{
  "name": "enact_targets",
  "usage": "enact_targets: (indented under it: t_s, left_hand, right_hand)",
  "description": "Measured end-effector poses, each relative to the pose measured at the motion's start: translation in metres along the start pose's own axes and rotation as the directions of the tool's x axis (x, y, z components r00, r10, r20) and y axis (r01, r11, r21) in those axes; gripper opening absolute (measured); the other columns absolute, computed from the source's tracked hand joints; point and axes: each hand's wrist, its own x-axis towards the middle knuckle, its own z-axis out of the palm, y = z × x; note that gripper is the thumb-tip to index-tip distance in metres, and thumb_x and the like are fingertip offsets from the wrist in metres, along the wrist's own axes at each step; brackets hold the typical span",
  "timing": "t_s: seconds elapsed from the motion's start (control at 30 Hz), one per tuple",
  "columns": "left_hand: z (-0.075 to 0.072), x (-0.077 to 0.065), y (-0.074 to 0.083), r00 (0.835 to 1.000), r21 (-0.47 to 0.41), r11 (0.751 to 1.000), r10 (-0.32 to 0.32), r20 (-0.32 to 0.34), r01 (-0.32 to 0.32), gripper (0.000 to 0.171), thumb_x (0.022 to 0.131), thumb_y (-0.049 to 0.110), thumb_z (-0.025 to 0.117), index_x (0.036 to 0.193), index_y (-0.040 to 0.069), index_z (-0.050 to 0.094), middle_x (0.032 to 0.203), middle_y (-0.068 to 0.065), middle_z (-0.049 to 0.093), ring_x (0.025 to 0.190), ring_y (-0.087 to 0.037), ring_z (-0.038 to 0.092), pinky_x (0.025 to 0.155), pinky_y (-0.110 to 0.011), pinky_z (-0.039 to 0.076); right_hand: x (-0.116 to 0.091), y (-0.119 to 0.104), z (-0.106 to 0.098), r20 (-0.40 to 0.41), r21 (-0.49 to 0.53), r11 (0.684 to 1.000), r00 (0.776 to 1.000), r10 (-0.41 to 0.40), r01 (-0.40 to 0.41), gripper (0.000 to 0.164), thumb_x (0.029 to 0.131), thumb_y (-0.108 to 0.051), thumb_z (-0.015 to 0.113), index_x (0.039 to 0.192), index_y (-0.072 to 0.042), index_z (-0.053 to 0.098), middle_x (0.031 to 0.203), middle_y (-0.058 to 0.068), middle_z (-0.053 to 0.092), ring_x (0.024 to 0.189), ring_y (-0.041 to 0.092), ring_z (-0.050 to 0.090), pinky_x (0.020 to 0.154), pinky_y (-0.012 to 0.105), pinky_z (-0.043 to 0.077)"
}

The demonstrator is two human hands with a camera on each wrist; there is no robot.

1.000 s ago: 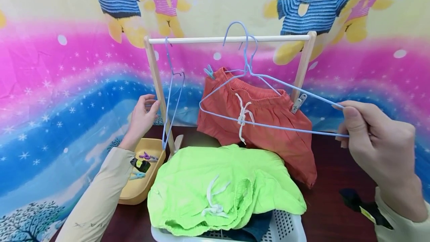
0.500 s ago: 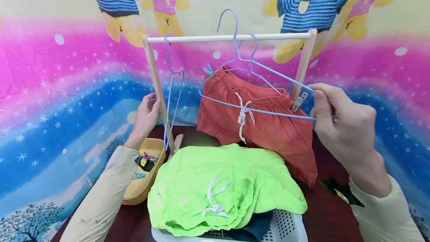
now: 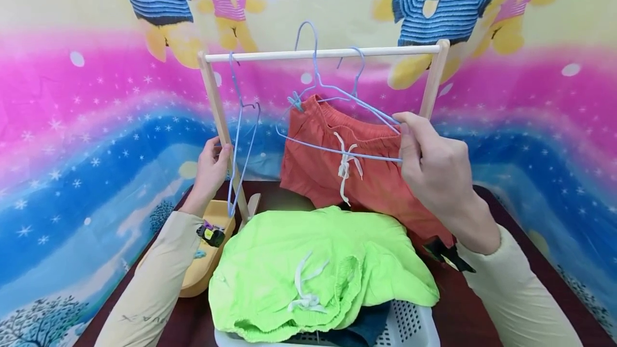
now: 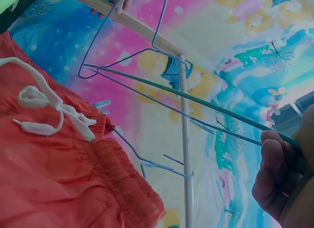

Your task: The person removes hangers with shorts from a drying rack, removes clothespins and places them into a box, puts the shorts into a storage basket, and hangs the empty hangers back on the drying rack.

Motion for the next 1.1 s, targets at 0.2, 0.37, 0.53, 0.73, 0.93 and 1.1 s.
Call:
enact_targets:
  t_s: [0.2,0.37,0.53,0.73,0.93,1.1]
  left_hand:
    - [-0.006,-0.001,0.002,1.000,0.015,1.000,0.000,-0.024,0.001,0.049,0.104,0.039,0.045,0.146,0.015,0.039,0.126,-0.017,0.057,0.109,-0.034,0.060,0.091,-0.055,0.052]
    - [-0.008,-0.001,0.003,0.999,0.023,1.000,0.014,-0.031,-0.013,0.047,0.104,0.034,0.046,0.145,0.013,0.040,0.123,-0.018,0.059,0.109,-0.034,0.061,0.090,-0.054,0.053]
    - [-0.007,-0.001,0.004,1.000,0.016,1.000,0.014,-0.022,-0.013,0.047,0.104,0.034,0.045,0.146,0.013,0.040,0.124,-0.018,0.059,0.110,-0.034,0.061,0.090,-0.054,0.053]
    - [-0.006,-0.001,0.002,1.000,0.010,1.000,-0.002,-0.014,0.002,0.048,0.104,0.035,0.046,0.146,0.013,0.040,0.126,-0.018,0.058,0.111,-0.035,0.061,0.092,-0.054,0.052]
    - [-0.004,0.000,0.002,1.000,0.017,1.000,-0.025,-0.006,0.025,0.048,0.104,0.035,0.047,0.145,0.013,0.041,0.126,-0.018,0.058,0.112,-0.034,0.061,0.093,-0.054,0.053]
    - [-0.002,0.000,0.002,0.999,0.024,0.999,-0.035,0.009,0.034,0.048,0.104,0.035,0.047,0.145,0.012,0.041,0.126,-0.019,0.058,0.112,-0.035,0.061,0.093,-0.053,0.052]
  right_hand:
    - [0.005,-0.007,0.014,0.022,0.019,1.000,1.000,-0.012,0.011,0.024,0.096,-0.003,0.057,0.118,0.003,0.065,0.066,0.012,0.062,0.053,0.003,0.049,0.054,0.007,0.039]
    - [0.004,-0.012,0.026,0.005,0.011,0.999,0.999,-0.032,0.032,0.022,0.096,-0.005,0.058,0.116,0.002,0.065,0.061,0.010,0.057,0.043,0.013,0.042,0.045,0.016,0.038]
    - [-0.004,-0.019,0.034,0.050,-0.055,0.994,0.994,-0.096,0.099,0.025,0.101,-0.013,0.051,0.116,0.001,0.063,0.056,0.008,0.050,0.036,0.011,0.029,0.036,0.024,0.028]
    - [-0.019,-0.029,0.039,0.150,-0.117,0.970,0.970,-0.193,0.211,0.030,0.099,-0.016,0.044,0.121,-0.001,0.059,0.053,0.003,0.044,0.036,0.009,0.029,0.037,0.023,0.020]
    - [-0.033,-0.043,0.043,0.247,-0.081,0.966,0.944,-0.220,0.246,0.039,0.105,-0.027,0.035,0.126,-0.004,0.058,0.053,-0.007,0.040,0.041,0.000,0.023,0.040,0.016,0.019]
    - [-0.042,-0.048,0.043,0.314,0.020,0.970,0.920,-0.235,0.242,0.043,0.106,-0.035,0.033,0.128,-0.008,0.059,0.054,-0.012,0.038,0.044,-0.005,0.017,0.042,0.012,0.016]
